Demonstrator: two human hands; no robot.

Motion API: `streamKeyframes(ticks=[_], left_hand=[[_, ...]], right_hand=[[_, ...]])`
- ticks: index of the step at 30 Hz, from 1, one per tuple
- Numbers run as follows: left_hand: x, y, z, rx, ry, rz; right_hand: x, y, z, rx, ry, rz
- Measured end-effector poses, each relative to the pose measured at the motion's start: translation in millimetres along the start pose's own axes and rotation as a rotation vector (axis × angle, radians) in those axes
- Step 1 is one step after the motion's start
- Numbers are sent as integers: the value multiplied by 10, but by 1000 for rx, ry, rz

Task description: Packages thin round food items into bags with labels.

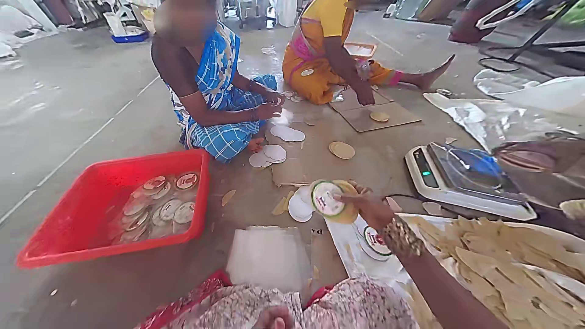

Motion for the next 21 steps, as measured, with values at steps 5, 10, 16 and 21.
streamKeyframes(ticks=[5, 10, 16, 21], left_hand=[[-355, 543, 99, -65, 2, 418], [-702, 950, 505, -351, -177, 904], [-864, 986, 842, -427, -350, 739], [-1083, 973, 1090, -364, -317, 716]], right_hand=[[-387, 605, 1567, 184, 64, -64], [-826, 820, 2384, -9, -121, 128], [-915, 777, 2915, -254, -814, 896], [-785, 698, 3241, -74, -930, 1129]])
Point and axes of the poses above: each hand's wrist, its own z-axis away from the middle knuckle, its own y-axis out of the palm, x = y × z, the point moved 1 cm from there along -z, towards the middle knuckle, and after that the axes turned 8 degrees about y, right-handed, at the moved point
